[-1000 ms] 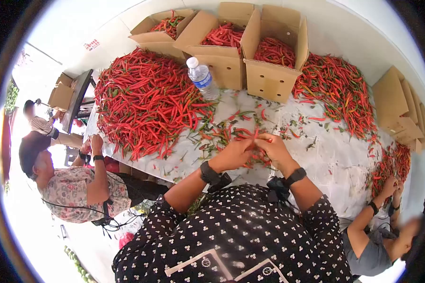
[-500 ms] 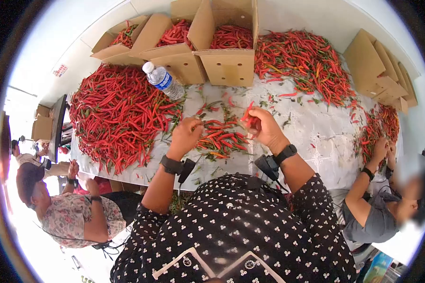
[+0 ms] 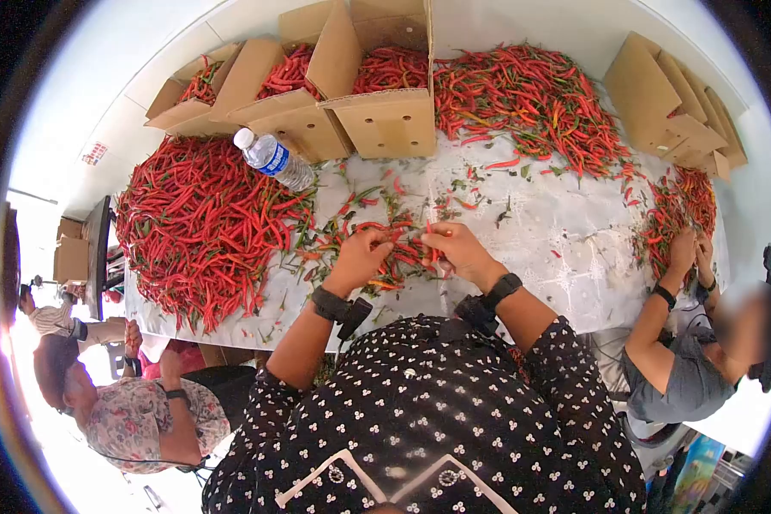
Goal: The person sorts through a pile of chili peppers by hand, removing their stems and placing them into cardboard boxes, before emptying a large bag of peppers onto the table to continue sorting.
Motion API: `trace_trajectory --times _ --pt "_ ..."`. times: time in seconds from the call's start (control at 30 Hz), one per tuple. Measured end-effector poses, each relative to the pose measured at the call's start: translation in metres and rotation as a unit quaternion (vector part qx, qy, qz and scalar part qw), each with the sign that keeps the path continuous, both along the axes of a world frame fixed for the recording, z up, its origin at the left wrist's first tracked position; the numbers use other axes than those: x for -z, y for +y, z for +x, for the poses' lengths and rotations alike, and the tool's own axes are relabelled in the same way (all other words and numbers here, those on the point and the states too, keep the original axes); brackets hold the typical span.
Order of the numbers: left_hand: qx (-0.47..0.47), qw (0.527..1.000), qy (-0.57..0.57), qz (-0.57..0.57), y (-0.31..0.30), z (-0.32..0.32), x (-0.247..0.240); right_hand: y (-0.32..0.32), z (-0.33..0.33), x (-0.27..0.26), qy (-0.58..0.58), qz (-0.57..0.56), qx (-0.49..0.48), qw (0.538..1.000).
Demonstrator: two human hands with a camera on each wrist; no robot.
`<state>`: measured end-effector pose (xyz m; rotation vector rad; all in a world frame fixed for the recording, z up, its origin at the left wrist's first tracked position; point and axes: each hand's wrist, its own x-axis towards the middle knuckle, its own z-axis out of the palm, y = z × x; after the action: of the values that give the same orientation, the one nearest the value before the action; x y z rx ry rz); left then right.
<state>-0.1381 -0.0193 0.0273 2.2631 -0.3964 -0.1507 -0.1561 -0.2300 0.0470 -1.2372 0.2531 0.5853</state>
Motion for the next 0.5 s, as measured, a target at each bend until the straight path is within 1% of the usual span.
trace_trajectory --times 0.03,0.07,0.1,0.13,0.17,0.2,0.23,0.3,0.33,0.37,0.4,0.43,0.5 --pt "-0.001 1.000 0.001 0.000 -0.001 0.000 -0.004 0.002 0.000 0.000 -0.017 -0.024 -0.026 0.999" --pt "0.005 0.996 0.088 -0.021 -0.004 -0.001 -0.014 0.005 0.001 0.000 -0.016 -0.023 -0.028 0.999" --pt "0.010 0.984 0.174 -0.042 -0.006 -0.002 -0.020 0.009 0.002 0.000 -0.034 -0.021 -0.054 0.998" --pt "0.006 0.984 0.174 -0.041 -0.009 -0.004 -0.023 0.013 0.004 0.000 -0.052 -0.018 -0.080 0.995" --pt "0.018 0.976 0.196 -0.091 -0.012 -0.008 -0.025 0.017 0.006 0.001 -0.053 -0.017 -0.083 0.995" --pt "0.030 0.966 0.217 -0.140 -0.013 -0.010 -0.026 0.020 0.007 0.004 -0.026 -0.022 -0.031 0.999" --pt "0.028 0.966 0.216 -0.140 -0.010 -0.008 -0.024 0.022 0.008 0.005 0.002 -0.028 0.023 0.999" --pt "0.010 0.986 0.135 -0.094 -0.002 0.001 -0.016 0.011 0.011 0.007 -0.008 -0.032 0.023 0.999" --pt "0.009 0.986 0.135 -0.095 0.006 0.004 -0.010 0.004 0.011 0.010 -0.002 0.012 0.036 0.999" --pt "-0.028 0.999 0.008 0.017 0.016 0.006 -0.006 -0.002 0.012 0.014 0.004 0.055 0.049 0.997" --pt "-0.064 0.982 -0.118 0.129 0.021 0.008 -0.001 -0.007 0.011 0.018 0.016 0.051 0.062 0.997" --pt "-0.064 0.983 -0.118 0.129 0.021 0.006 0.005 -0.011 0.010 0.023 0.017 0.051 0.062 0.997" --pt "-0.010 0.991 -0.088 0.099 0.016 -0.006 0.008 -0.015 0.007 0.024 0.035 0.082 0.055 0.994"
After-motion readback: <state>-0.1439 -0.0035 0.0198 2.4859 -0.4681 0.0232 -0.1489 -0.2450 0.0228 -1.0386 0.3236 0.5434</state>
